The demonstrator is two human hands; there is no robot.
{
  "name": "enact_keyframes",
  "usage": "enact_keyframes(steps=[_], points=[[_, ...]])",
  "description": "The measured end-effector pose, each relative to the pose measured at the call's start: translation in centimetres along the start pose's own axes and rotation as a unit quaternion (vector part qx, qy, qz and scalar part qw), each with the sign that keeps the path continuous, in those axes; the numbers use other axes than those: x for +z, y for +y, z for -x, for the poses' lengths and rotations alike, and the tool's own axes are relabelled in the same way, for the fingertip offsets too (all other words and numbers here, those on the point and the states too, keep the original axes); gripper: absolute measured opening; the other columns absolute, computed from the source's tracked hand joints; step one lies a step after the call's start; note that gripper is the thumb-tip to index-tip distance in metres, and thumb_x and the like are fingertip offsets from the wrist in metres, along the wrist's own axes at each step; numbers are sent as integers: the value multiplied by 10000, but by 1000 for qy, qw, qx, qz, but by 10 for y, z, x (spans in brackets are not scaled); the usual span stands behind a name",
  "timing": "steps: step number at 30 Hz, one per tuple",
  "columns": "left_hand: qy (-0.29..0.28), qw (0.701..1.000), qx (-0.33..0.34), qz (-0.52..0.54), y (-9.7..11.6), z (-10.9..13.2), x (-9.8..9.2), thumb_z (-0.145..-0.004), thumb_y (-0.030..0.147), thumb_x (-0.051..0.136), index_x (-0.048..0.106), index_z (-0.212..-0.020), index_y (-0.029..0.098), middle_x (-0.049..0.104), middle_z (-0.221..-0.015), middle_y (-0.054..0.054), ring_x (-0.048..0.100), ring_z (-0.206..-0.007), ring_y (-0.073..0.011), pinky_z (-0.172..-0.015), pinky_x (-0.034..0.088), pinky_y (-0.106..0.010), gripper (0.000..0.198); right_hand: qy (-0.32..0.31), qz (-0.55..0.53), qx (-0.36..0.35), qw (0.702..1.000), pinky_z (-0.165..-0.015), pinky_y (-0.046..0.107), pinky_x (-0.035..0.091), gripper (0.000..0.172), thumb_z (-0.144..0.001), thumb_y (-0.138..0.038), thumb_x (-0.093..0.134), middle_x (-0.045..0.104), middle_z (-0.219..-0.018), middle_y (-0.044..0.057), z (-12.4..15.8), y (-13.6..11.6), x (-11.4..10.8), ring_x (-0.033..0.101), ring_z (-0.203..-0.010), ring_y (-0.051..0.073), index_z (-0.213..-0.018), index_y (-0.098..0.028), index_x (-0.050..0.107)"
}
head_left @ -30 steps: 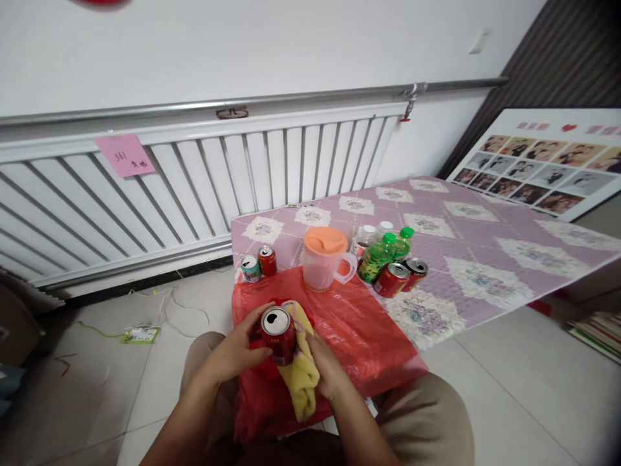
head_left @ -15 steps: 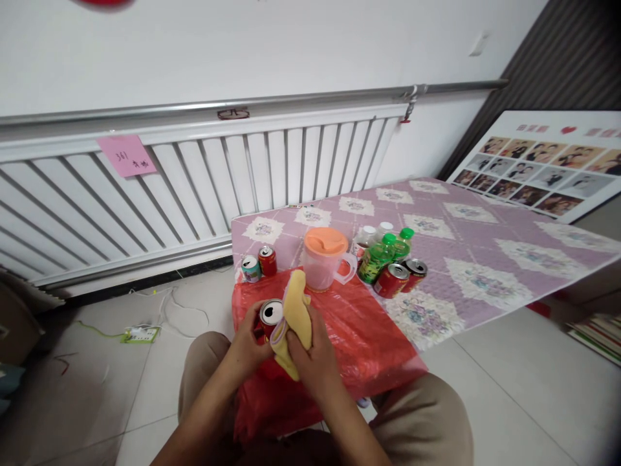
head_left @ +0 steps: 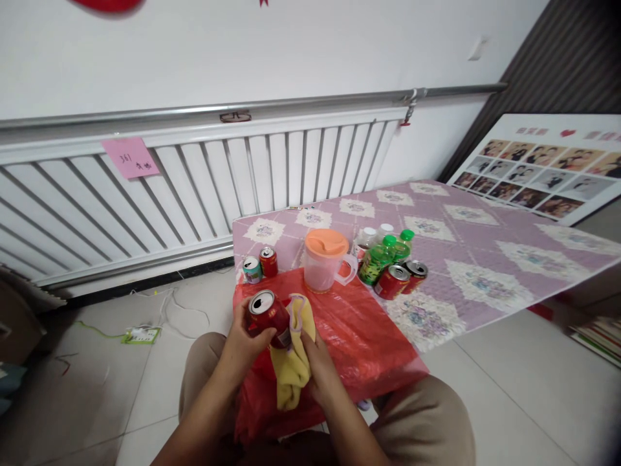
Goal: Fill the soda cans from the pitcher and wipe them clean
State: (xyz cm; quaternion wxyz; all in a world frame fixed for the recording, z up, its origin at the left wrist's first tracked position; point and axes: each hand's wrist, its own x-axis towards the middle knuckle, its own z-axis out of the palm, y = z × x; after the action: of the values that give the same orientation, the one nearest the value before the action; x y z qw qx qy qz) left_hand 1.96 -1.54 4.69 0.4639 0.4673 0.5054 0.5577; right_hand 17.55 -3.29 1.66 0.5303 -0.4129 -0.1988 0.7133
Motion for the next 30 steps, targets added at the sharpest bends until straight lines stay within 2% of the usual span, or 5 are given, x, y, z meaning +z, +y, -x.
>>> enact_keyframes(steps=[12,17,20,24,30], points=[[-207,978,-14,21,5,2,-15,-795,372,765,346,-1516,222,445,-1550,-143,405,-1447,-336,-1204,334,-493,847,-82,-56,70,993,-855,337,570,442,-722,-459,794,785,-993,63,-1,-4,-8,739,-902,217,-1098,-244,703],[-218,975,-35,18,2,-1,-17,-719,332,827,421,-1477,219,508,-1506,-145,464,-1402,-356,-1189,349,-527,867,-46,-12,51,998,-765,321,578,458,-732,-465,786,779,-965,54,-4,-2,-10,732,-817,201,-1119,-245,678],[-181,983,-16,-6,-9,-3,-14,-690,322,834,483,-1410,190,570,-1435,-155,533,-1333,-350,-1141,413,-517,813,16,69,-14,997,-658,315,563,462,-751,-460,762,760,-914,29,-5,-5,-8,698,-720,196,-1153,-261,653],[-130,991,-1,-29,-18,-3,-7,-681,302,826,509,-1338,182,631,-1331,-144,608,-1228,-323,-1025,519,-456,739,46,208,-154,965,-893,368,527,440,-806,-385,702,716,-1128,56,-1,-11,1,668,-1005,243,-1222,-258,637],[-63,996,15,-59,-19,-2,5,-647,299,866,512,-1307,209,635,-1312,-123,641,-1158,-294,-975,541,-419,754,25,404,-372,836,-1126,529,346,570,-811,-285,667,559,-1414,124,10,-4,6,477,-1326,332,-1370,-254,562]])
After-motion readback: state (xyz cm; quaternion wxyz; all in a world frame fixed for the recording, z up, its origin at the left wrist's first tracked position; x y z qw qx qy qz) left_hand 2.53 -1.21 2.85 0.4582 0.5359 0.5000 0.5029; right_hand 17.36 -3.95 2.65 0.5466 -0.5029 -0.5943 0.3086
